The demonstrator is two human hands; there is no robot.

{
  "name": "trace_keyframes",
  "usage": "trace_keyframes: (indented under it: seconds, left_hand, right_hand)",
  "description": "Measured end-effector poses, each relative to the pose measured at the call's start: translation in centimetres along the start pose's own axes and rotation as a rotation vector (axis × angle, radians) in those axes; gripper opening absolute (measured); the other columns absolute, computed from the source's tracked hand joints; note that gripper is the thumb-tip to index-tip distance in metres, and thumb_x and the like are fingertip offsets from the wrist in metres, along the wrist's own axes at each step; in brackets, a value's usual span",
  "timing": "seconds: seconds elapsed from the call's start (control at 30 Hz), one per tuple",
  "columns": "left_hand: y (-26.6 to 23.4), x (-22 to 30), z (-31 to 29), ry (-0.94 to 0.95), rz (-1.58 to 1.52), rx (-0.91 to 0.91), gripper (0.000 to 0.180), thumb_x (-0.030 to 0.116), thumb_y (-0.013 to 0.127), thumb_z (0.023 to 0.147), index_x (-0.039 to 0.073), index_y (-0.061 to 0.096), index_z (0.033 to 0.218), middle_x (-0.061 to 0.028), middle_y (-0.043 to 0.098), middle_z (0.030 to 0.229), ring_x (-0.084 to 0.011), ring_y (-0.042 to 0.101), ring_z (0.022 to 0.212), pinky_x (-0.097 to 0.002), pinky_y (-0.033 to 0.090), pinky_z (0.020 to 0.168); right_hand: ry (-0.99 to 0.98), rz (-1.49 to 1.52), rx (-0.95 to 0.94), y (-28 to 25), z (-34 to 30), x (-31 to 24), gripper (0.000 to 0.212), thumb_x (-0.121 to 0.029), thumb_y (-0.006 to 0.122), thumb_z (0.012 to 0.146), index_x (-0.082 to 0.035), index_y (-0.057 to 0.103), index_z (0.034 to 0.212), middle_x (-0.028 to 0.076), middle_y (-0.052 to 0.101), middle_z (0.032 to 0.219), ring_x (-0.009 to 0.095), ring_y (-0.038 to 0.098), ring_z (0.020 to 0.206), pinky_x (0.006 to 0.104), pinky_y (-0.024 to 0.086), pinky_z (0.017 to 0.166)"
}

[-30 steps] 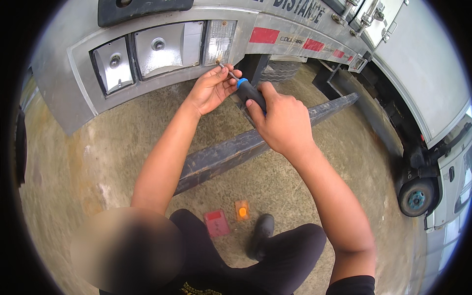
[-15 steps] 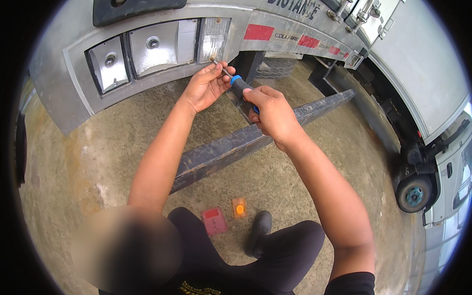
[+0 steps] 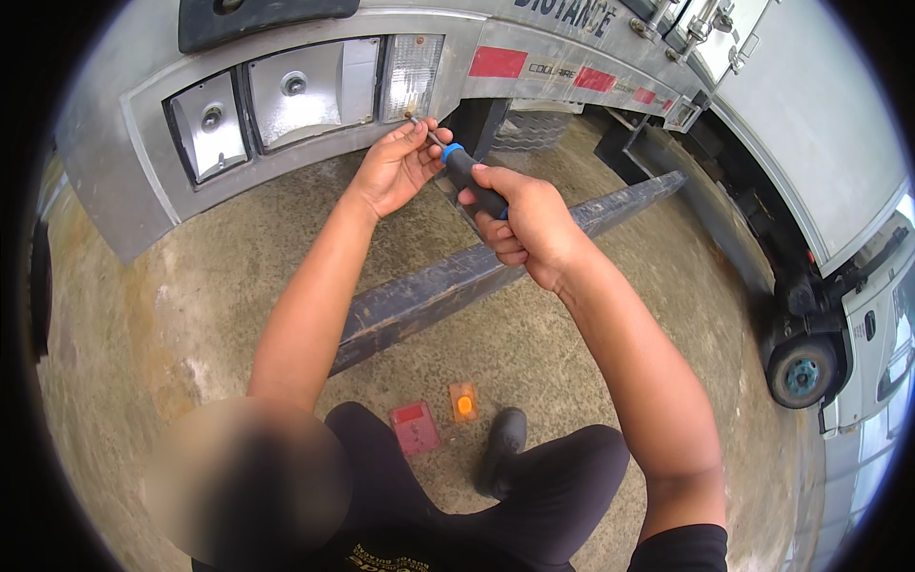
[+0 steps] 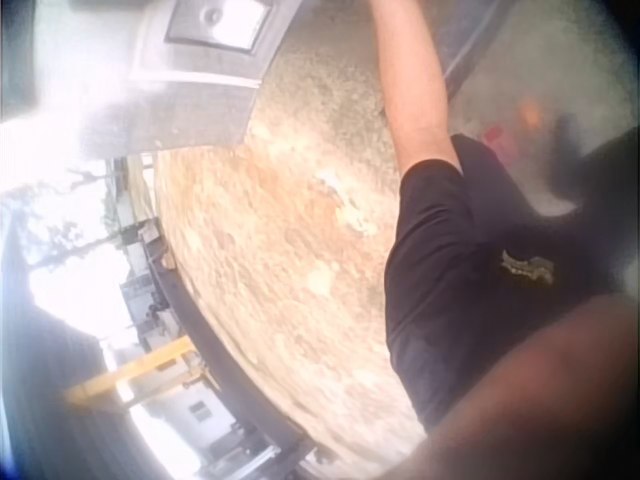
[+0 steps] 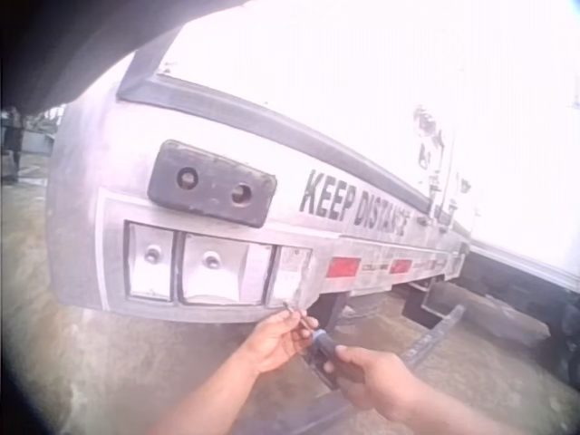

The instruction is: The person removes a clear lens from the rear light cluster of a truck using a screwdriver, then installs an amber lens in its place and secures it with screws. The person handles the lens and screwdriver throughout the task.

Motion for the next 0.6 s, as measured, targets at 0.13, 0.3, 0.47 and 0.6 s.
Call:
trace_keyframes:
  seconds: [0.13, 0.3, 0.47, 0.6]
  left_hand:
    - [0.0, -0.1, 0.2, -0.008, -0.012, -0.029, 0.022, 0.025, 0.064, 0.112, 0.007, 0.065, 0.124, -0.0126, 0.076, 0.12, -0.0145, 0.074, 0.099, -0.0342, 0.062, 0.096]
    - [-0.1, -0.1, 0.2, 0.004, -0.017, -0.025, 0.021, 0.024, 0.064, 0.112, 0.006, 0.065, 0.124, -0.0135, 0.075, 0.121, -0.0148, 0.074, 0.1, -0.0344, 0.062, 0.097]
    - [0.0, -0.1, 0.0, -0.002, -0.016, -0.005, 0.021, 0.023, 0.064, 0.112, 0.006, 0.065, 0.124, -0.0136, 0.075, 0.121, -0.015, 0.074, 0.1, -0.0344, 0.063, 0.097]
    - [0.1, 0.0, 0.0, -0.012, -0.005, 0.036, 0.021, 0.023, 0.065, 0.111, 0.006, 0.065, 0.124, -0.0135, 0.075, 0.121, -0.015, 0.074, 0.1, -0.0343, 0.063, 0.097]
  right_hand:
    - [-0.248, -0.579, 0.292, 0.1, -0.6, 0.2, 0.04, -0.041, 0.06, 0.109, -0.001, 0.06, 0.114, 0.003, 0.058, 0.067, 0.02, 0.061, 0.064, 0.0394, 0.048, 0.06]
    - [-0.594, -1.37, 0.525, 1.5, -1.2, 0.6, 0.044, -0.045, 0.062, 0.106, -0.001, 0.059, 0.11, 0.018, 0.065, 0.073, 0.038, 0.075, 0.079, 0.0462, 0.054, 0.067]
    - [-0.014, -0.133, 0.248, 0.4, -0.5, -0.7, 0.037, -0.046, 0.058, 0.11, -0.009, 0.059, 0.103, 0.003, 0.058, 0.072, 0.012, 0.051, 0.059, 0.0316, 0.04, 0.056]
    - [-0.162, -0.441, 0.279, 1.2, -1.0, -0.6, 0.039, -0.044, 0.062, 0.107, -0.005, 0.057, 0.104, 0.009, 0.064, 0.072, 0.025, 0.062, 0.059, 0.0417, 0.05, 0.059]
Point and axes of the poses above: each hand's wrist, its own z-axis towards the middle knuckle, its own y-axis out of the palm, x = y × z, the point moved 1 cm from there along z, towards the middle knuckle
